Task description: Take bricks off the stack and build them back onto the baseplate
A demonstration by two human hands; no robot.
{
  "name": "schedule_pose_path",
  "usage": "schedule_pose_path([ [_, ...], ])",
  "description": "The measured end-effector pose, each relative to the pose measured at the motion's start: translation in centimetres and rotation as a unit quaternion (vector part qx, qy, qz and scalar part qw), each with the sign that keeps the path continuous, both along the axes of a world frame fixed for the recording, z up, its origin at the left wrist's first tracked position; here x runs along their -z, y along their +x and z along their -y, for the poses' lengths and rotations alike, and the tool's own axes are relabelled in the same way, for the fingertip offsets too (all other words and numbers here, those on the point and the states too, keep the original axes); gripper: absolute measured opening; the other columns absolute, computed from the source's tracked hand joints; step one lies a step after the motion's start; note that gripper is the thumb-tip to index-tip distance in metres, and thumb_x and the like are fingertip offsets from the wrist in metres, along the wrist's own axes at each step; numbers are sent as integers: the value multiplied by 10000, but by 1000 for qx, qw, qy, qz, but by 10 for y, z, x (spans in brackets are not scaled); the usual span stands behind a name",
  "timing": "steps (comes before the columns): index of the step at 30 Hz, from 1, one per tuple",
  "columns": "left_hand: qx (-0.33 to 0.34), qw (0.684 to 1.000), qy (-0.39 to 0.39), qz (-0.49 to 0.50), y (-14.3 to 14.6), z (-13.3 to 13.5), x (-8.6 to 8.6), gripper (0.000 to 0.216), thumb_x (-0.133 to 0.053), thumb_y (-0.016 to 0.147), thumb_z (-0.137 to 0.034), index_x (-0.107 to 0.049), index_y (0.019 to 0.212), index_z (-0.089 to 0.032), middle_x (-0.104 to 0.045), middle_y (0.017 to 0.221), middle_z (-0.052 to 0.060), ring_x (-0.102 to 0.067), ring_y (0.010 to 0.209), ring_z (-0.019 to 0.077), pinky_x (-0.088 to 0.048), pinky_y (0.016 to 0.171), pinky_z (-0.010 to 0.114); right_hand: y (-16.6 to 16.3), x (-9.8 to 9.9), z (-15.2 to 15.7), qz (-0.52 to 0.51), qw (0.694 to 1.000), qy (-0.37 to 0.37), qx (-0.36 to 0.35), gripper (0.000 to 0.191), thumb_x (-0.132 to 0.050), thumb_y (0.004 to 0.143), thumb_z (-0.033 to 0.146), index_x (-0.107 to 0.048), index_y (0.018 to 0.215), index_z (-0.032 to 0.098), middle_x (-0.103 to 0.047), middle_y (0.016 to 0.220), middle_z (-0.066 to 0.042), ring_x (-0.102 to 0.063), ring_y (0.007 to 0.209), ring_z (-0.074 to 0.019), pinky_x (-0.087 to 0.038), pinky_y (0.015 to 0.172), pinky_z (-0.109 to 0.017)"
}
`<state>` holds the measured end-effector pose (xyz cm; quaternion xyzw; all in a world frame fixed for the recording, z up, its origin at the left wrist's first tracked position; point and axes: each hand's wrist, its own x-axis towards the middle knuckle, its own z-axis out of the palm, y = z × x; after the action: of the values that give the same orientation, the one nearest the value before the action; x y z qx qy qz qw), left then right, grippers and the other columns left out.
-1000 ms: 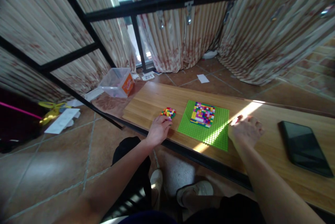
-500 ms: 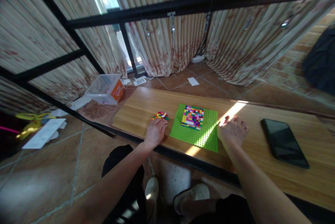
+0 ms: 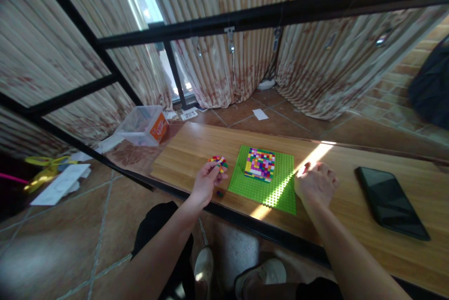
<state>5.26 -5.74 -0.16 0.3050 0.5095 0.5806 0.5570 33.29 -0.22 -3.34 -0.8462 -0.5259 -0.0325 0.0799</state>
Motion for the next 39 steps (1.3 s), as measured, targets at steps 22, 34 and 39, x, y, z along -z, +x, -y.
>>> schedule_pose_path([
  [22, 38, 973, 29, -224, -17, 1, 2, 159, -598, 803, -242, -716, 882, -170, -698, 782, 45, -568, 564, 98, -484, 573, 245, 1, 2, -2, 10, 1000, -12, 8, 639, -102, 943, 403, -601, 1161, 68, -559, 1221, -207, -487, 1113, -343, -376, 897, -449],
  [34, 125, 818, 93, -553, -19, -4, -16, 94, -619, 772, -148, -683, 733, -204, -676, 831, 124, -636, 918, 290, -445, 944, 449, -1, -3, 0, -13, 1000, -3, 5, 672, -81, 944, 414, -583, 1181, 35, -561, 1226, -226, -481, 1120, -354, -362, 922, -464],
  [39, 119, 836, 91, -529, -24, -7, -15, 106, -657, 724, -104, -679, 721, -208, -684, 826, 106, -636, 896, 267, -445, 937, 410, -2, -3, 2, -9, 1000, 8, -3, 641, -113, 949, 411, -585, 1178, 41, -552, 1246, -221, -473, 1138, -352, -354, 938, -461],
])
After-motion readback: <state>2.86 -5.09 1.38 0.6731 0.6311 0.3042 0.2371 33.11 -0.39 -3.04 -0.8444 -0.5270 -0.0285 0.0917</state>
